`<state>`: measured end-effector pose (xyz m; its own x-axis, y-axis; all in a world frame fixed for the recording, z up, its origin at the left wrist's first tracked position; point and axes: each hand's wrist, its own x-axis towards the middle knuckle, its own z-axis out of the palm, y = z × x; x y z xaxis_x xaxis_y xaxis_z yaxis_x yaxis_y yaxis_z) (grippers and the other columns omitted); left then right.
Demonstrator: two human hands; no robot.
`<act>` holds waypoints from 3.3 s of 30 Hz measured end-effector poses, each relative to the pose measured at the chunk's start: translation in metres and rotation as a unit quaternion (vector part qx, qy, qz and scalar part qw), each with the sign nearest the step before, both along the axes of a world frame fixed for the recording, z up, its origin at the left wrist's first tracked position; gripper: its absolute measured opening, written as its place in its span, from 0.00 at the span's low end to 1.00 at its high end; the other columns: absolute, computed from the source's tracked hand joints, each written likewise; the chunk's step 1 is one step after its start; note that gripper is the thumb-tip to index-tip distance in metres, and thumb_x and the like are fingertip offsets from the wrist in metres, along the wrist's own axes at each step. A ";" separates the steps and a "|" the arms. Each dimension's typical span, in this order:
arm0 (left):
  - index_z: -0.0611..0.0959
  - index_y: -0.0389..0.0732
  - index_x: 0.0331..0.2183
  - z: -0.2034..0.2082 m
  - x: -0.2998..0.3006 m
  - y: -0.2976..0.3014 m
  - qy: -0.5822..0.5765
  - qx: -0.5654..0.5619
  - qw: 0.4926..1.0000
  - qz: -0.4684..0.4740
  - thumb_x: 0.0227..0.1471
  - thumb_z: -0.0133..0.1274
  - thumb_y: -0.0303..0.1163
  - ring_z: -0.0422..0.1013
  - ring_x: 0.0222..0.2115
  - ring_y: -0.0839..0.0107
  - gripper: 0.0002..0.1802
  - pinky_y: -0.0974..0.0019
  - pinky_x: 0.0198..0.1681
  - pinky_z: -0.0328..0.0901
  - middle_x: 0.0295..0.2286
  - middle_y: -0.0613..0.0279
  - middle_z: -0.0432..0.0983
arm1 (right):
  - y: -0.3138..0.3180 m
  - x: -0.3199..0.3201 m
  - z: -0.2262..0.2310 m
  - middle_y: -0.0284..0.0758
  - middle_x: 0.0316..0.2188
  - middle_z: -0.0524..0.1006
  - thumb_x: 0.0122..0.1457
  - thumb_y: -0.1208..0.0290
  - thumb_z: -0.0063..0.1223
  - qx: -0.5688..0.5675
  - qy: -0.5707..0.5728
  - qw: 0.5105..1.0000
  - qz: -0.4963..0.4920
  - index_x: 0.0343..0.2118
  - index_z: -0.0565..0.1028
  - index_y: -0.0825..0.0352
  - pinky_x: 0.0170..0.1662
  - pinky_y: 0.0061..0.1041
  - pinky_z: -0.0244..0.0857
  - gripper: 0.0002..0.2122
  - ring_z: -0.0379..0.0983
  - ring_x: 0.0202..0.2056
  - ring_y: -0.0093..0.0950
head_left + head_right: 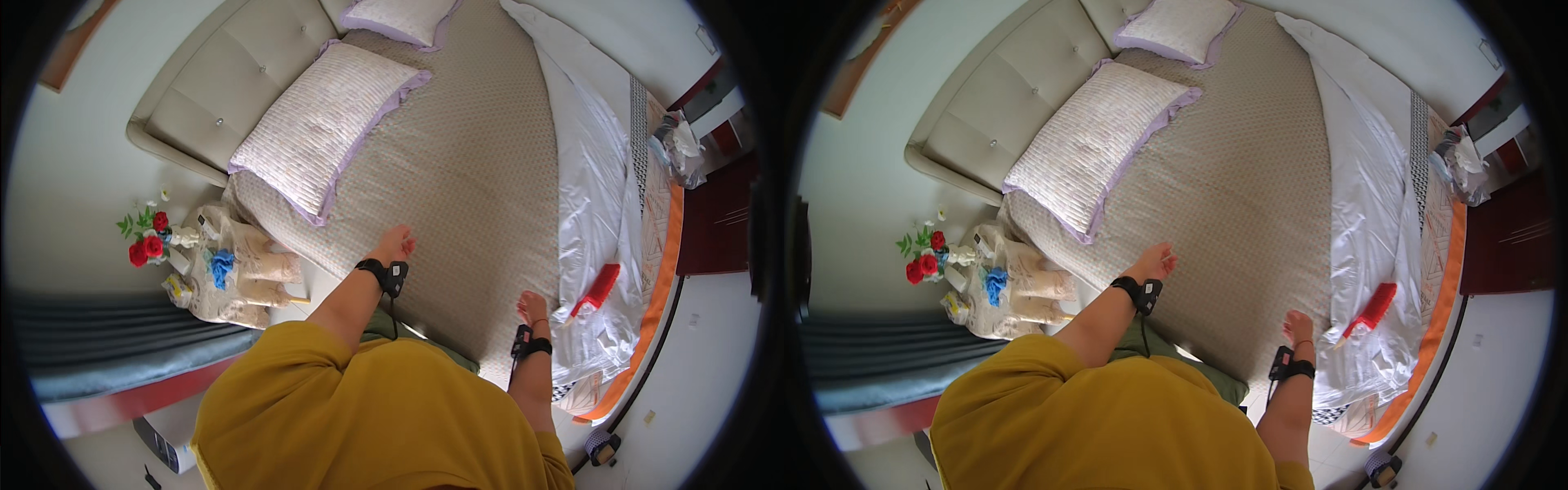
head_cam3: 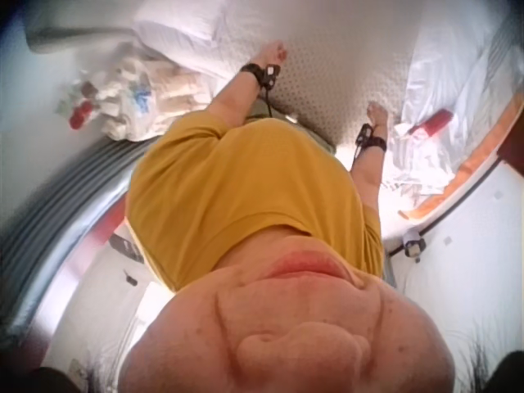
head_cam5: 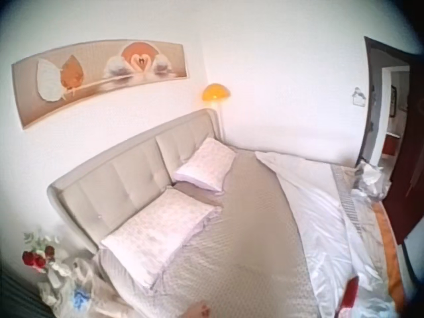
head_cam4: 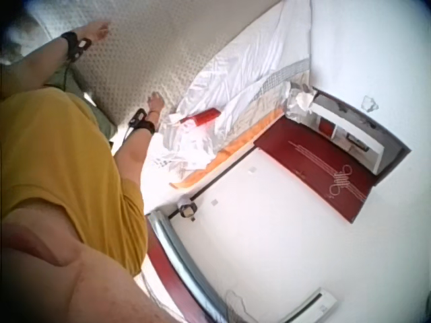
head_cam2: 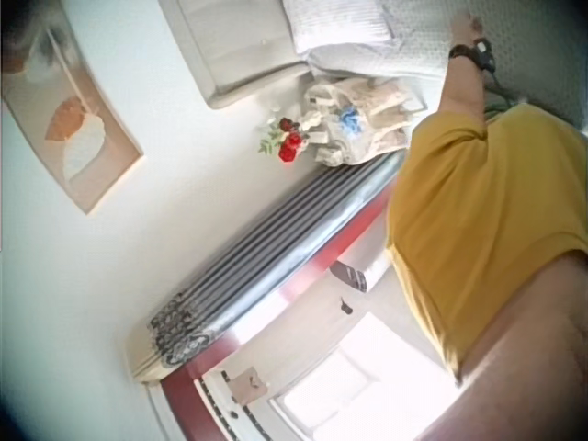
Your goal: The person removes a patterned pillowcase from a pillow by hand, then takes a white pillowcase and slides it over the pillow.
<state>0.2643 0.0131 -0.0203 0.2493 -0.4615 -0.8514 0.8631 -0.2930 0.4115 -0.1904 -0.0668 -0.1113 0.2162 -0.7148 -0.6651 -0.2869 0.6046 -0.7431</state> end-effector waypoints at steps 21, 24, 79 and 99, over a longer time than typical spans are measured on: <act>0.72 0.38 0.37 0.043 0.285 0.009 0.066 -0.128 0.990 -0.003 0.41 0.47 0.31 0.68 0.36 0.63 0.16 0.57 0.43 0.63 0.34 0.58 0.70 | 0.072 0.501 0.137 0.39 0.37 0.67 0.51 0.49 0.44 0.336 -0.147 0.927 0.081 0.51 0.57 0.65 0.43 0.42 0.62 0.29 0.66 0.40 0.38; 0.70 0.36 0.38 0.077 0.241 -0.021 0.087 -0.212 0.962 -0.147 0.43 0.44 0.32 0.68 0.37 0.66 0.17 0.60 0.42 0.64 0.35 0.57 0.70 | 0.040 0.525 0.177 0.36 0.43 0.65 0.51 0.41 0.37 0.265 -0.294 0.918 0.022 0.50 0.59 0.62 0.40 0.45 0.61 0.31 0.65 0.39 0.34; 0.71 0.40 0.31 -0.007 0.178 -0.101 -0.016 -0.010 0.959 -0.284 0.42 0.56 0.44 0.66 0.21 0.71 0.20 0.80 0.19 0.62 0.24 0.62 0.66 | 0.167 0.326 0.124 0.44 0.30 0.74 0.43 0.68 0.55 -0.079 0.201 0.938 -0.272 0.36 0.69 0.75 0.36 0.29 0.64 0.19 0.71 0.33 0.33; 0.61 0.50 0.12 0.131 0.085 -0.098 -0.005 -0.062 0.935 -0.350 0.36 0.50 0.34 0.43 0.06 0.82 0.15 0.77 0.08 0.40 0.08 0.74 0.52 | 0.153 0.311 0.093 0.37 0.29 0.72 0.44 0.71 0.54 0.065 -0.037 0.957 -0.281 0.35 0.68 0.71 0.25 0.25 0.64 0.15 0.68 0.28 0.26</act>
<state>0.3497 -0.0851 0.1111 -0.1433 -0.6099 -0.7795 0.4737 -0.7338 0.4870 0.1210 0.0867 -0.0180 -0.1272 -0.6441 -0.7543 0.1619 0.7368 -0.6564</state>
